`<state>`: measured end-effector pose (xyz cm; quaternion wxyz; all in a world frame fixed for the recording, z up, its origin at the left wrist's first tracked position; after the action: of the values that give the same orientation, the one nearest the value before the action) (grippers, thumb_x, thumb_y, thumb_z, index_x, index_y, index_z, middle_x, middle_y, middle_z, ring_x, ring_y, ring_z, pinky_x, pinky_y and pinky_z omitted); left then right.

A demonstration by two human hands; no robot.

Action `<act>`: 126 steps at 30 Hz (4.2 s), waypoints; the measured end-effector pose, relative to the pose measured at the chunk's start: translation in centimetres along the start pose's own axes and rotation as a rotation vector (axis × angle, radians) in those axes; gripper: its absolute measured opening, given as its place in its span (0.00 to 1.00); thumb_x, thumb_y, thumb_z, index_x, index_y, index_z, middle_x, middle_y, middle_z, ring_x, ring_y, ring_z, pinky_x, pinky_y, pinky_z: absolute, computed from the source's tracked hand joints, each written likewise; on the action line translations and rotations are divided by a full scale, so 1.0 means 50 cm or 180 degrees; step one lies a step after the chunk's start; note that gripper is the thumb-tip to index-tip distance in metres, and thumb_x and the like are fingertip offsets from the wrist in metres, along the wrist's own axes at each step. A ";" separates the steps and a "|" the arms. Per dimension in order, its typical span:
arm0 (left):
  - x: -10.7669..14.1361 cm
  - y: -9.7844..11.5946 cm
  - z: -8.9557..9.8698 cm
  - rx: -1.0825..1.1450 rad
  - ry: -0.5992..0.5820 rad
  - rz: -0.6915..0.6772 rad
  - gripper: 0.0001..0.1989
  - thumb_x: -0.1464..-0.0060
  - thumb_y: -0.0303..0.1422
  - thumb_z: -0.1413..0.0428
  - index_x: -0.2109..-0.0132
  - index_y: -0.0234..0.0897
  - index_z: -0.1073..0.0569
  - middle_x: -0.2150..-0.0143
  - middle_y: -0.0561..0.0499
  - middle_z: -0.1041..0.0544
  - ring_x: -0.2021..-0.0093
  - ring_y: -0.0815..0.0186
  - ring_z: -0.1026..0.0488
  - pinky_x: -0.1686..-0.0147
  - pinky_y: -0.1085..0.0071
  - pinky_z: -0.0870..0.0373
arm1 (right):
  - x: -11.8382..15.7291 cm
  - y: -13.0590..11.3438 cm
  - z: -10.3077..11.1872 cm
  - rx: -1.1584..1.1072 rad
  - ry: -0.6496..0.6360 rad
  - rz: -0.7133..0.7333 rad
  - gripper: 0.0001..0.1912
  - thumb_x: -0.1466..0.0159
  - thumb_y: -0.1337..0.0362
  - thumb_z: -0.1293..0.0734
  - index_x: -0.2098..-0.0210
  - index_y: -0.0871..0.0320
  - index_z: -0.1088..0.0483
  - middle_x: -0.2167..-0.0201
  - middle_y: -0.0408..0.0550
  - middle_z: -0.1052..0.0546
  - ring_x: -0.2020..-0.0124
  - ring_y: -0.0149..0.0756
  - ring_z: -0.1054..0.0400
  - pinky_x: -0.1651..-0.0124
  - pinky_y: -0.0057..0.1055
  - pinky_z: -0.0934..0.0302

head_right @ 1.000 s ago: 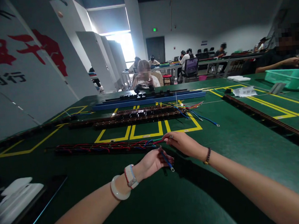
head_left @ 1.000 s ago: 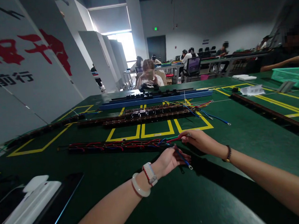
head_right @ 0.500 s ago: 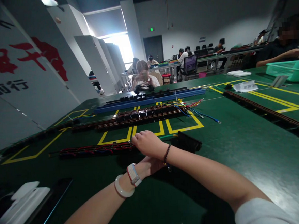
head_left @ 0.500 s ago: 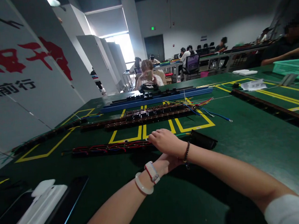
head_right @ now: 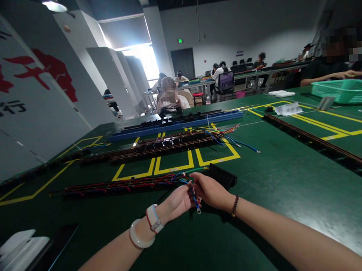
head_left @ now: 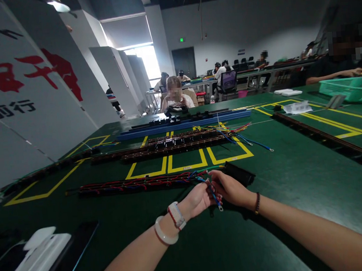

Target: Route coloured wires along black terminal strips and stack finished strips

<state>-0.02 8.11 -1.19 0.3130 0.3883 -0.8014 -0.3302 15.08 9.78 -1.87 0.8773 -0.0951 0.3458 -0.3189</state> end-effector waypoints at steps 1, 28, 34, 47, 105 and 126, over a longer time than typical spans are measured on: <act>0.001 0.001 -0.001 0.0004 0.0009 0.0006 0.08 0.40 0.29 0.58 0.63 0.31 0.38 0.70 0.48 0.31 0.72 0.69 0.30 0.66 0.70 0.34 | -0.004 0.001 -0.001 -0.0085 -0.0064 -0.0048 0.16 0.33 0.67 0.46 0.46 0.60 0.47 0.63 0.49 0.30 0.66 0.32 0.34 0.62 0.31 0.37; 0.008 -0.008 0.017 -0.0010 -0.0123 -0.0024 0.07 0.40 0.31 0.54 0.59 0.30 0.38 0.66 0.45 0.29 0.67 0.67 0.28 0.63 0.69 0.34 | -0.003 0.014 0.006 -0.0555 -0.0125 0.0200 0.13 0.33 0.71 0.47 0.50 0.59 0.40 0.57 0.52 0.33 0.57 0.32 0.36 0.53 0.32 0.38; 0.009 -0.011 0.015 -0.0027 -0.0147 -0.0145 0.07 0.41 0.29 0.54 0.56 0.31 0.38 0.66 0.46 0.29 0.67 0.68 0.28 0.63 0.70 0.34 | 0.004 0.014 0.009 -0.0679 -0.0277 0.0253 0.15 0.35 0.73 0.46 0.50 0.59 0.40 0.59 0.51 0.34 0.58 0.32 0.38 0.53 0.32 0.39; 0.015 -0.005 0.012 -0.0212 -0.0234 -0.0026 0.08 0.39 0.32 0.56 0.56 0.32 0.40 0.67 0.46 0.29 0.68 0.68 0.28 0.64 0.70 0.34 | 0.007 0.025 0.010 -0.0787 -0.0316 0.0035 0.17 0.35 0.74 0.47 0.49 0.58 0.40 0.56 0.52 0.34 0.56 0.33 0.37 0.52 0.34 0.39; 0.020 0.030 0.011 -0.3180 -0.0230 -0.0124 0.20 0.41 0.47 0.60 0.66 0.34 0.39 0.78 0.51 0.31 0.82 0.71 0.33 0.84 0.78 0.39 | -0.004 0.037 0.025 -0.0620 0.0013 -0.0382 0.09 0.36 0.67 0.42 0.59 0.59 0.32 0.65 0.47 0.28 0.64 0.33 0.34 0.59 0.30 0.39; 0.030 0.025 0.040 -0.3302 -0.1006 -0.0456 0.15 0.44 0.36 0.52 0.74 0.30 0.35 0.78 0.52 0.32 0.79 0.77 0.35 0.76 0.80 0.39 | -0.032 -0.014 0.069 0.0315 0.0251 -0.0168 0.17 0.34 0.59 0.42 0.48 0.56 0.38 0.51 0.53 0.35 0.49 0.39 0.39 0.46 0.39 0.43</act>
<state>-2.78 8.04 -1.03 0.3159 0.1823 -0.5422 -0.7569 16.15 10.04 1.86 0.8580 -0.0481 0.3612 -0.3621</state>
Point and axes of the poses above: each hand's wrist, its own x-axis away from the middle knuckle, its own z-axis out of the back of the hand, y = z × x, the point moved 1 cm from there along -x, towards the middle knuckle
